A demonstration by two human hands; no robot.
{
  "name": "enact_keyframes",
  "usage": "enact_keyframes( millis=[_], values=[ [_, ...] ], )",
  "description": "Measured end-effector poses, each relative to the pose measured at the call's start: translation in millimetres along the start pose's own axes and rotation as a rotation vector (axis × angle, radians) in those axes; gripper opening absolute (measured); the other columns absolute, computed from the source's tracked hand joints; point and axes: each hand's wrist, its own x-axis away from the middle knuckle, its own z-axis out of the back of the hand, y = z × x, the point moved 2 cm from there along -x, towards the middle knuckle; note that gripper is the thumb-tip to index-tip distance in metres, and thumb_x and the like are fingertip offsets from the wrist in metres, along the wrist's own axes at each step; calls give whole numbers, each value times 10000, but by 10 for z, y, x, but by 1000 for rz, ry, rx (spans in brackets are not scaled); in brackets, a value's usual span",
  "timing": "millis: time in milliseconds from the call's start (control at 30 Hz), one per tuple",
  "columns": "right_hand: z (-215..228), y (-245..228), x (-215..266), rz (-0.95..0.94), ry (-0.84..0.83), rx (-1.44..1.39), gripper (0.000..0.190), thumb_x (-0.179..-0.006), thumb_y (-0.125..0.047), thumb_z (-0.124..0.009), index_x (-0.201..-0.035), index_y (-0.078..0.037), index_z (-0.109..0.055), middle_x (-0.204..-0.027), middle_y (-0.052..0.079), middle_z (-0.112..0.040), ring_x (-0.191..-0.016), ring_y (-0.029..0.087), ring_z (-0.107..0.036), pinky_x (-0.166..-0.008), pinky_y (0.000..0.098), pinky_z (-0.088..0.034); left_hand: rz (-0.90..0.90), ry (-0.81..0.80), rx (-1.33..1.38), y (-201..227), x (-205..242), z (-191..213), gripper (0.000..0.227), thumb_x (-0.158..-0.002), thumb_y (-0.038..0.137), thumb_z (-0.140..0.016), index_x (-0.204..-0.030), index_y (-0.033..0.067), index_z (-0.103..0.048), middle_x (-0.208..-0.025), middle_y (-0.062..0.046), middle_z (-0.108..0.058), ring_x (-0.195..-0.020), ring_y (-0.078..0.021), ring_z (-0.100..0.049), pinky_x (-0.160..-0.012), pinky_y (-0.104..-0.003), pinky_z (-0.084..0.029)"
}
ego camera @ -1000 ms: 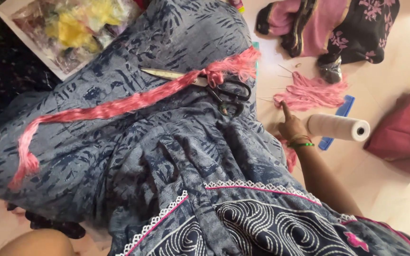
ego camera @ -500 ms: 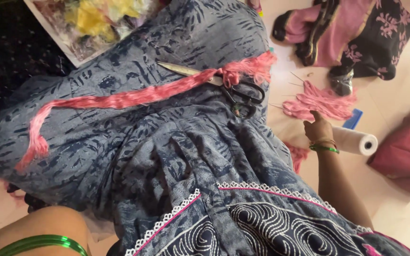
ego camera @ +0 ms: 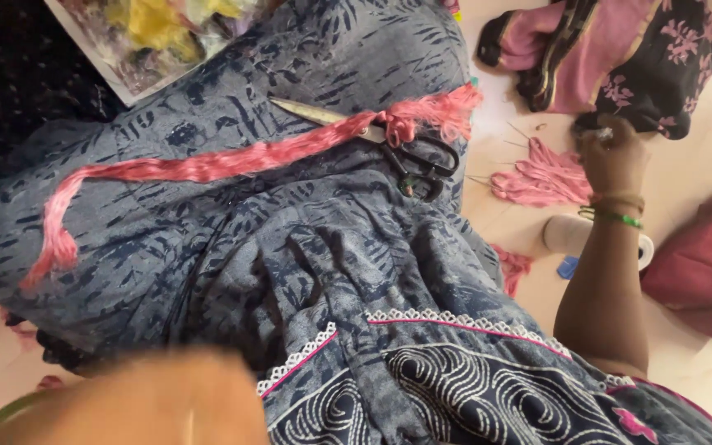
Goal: The recorder is cutting and measuring thin strips of pink ribbon and tying them together to create a decorative craft item.
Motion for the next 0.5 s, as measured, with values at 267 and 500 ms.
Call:
enact_keyframes(
  millis=[267,500],
  values=[
    [56,-1984,-275,633,260,-315,260,-977,63,-657,-1208,-15,-746,-1016,105,-769,-900,175,-749,-768,298,-581,-86,190,-479,-2748,-733,-1197,403,-954,346,-799,-1190,38,-688,-1187,-177,-672,-1157,-347,-592,-1038,-506,-405],
    [-407,-3950,1161,1115,-170,-182,298,-807,-198,-770,-1079,-103,-698,-1205,148,-644,-1213,379,-555,-1071,508,-414,-66,221,-508,-2695,-767,-1670,371,-835,326,-801,-1094,80,-700,-1144,-150,-652,-1112,-390,-553,-898,-521,-378]
  ],
)
